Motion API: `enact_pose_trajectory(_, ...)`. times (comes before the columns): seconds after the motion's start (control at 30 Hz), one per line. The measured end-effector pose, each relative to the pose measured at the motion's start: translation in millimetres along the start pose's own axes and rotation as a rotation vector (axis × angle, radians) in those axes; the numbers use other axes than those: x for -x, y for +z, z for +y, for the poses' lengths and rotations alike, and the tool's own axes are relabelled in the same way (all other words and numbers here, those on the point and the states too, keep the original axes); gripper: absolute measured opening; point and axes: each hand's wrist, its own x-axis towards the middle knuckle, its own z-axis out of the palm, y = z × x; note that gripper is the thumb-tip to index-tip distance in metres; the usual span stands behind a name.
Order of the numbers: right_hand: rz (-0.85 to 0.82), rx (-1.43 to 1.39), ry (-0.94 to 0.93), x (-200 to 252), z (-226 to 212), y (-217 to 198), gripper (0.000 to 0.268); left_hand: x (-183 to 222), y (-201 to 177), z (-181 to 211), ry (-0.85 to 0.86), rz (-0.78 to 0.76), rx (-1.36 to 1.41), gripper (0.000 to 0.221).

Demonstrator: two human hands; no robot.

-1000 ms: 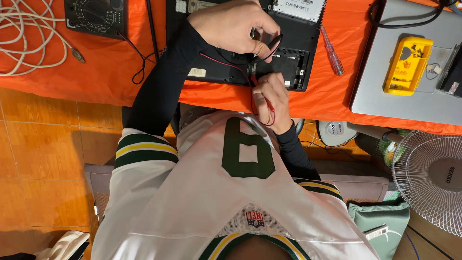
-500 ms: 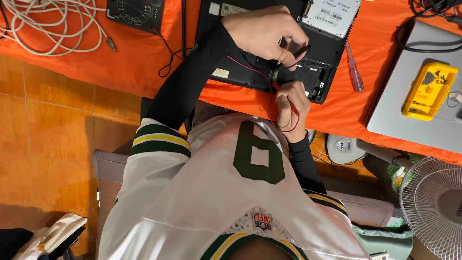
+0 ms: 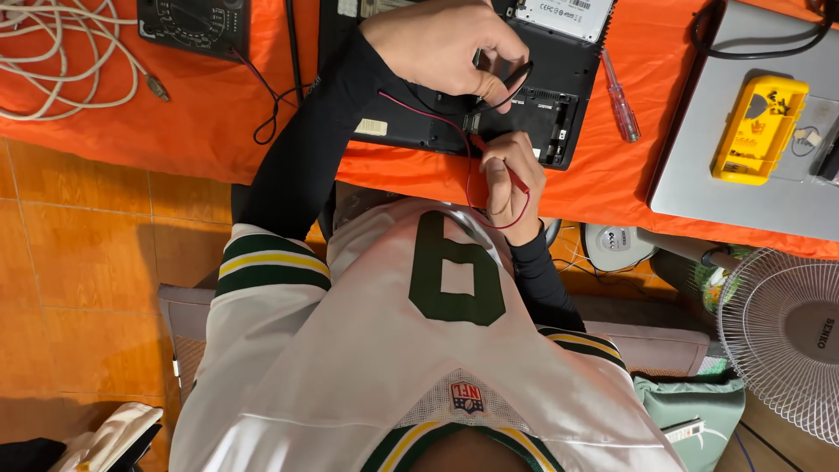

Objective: Inspecting and testing laptop components, including the hard drive and internal circuitry, using a multimeter and a hair dryer.

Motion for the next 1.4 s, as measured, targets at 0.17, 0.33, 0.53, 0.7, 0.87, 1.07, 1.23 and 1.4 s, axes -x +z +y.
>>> enact_pose_trajectory(0.17,0.024,0.008,0.04,2.8,1.3,1.1,0.017,-1.2,-0.1,1.5,-0.002,-0.004,0.004,0.012)
enact_pose_trajectory(0.33,0.022,0.041,0.05,1.9,1.3,1.9,0.017,-1.6,0.4,0.6,0.005,-0.009,0.004,0.012)
enact_pose_trajectory(0.53,0.005,0.051,0.034,-0.9,-2.1,1.5,0.013,-2.2,1.7,-0.8,0.01,-0.013,0.014,0.014)
enact_pose_trajectory(0.7,0.008,0.063,0.016,-0.3,-0.9,-0.6,0.012,-3.1,0.6,0.5,0.006,-0.015,0.025,0.013)
enact_pose_trajectory(0.87,0.0,0.018,-0.013,-1.3,-3.8,0.0,0.014,1.8,-4.8,0.5,0.153,0.048,0.034,0.01)
enact_pose_trajectory(1.07,0.013,0.06,0.017,-2.6,-8.4,2.4,0.018,-1.3,-1.9,-6.9,0.194,0.007,0.164,0.009)
enact_pose_trajectory(1.23,0.023,0.063,-0.001,0.5,1.0,3.5,0.019,-1.3,-1.8,-3.3,0.164,0.002,0.147,0.013)
enact_pose_trajectory(1.4,0.064,0.091,-0.043,-3.8,-3.9,0.6,0.017,-4.8,-8.1,1.1,0.287,-0.046,0.141,0.013)
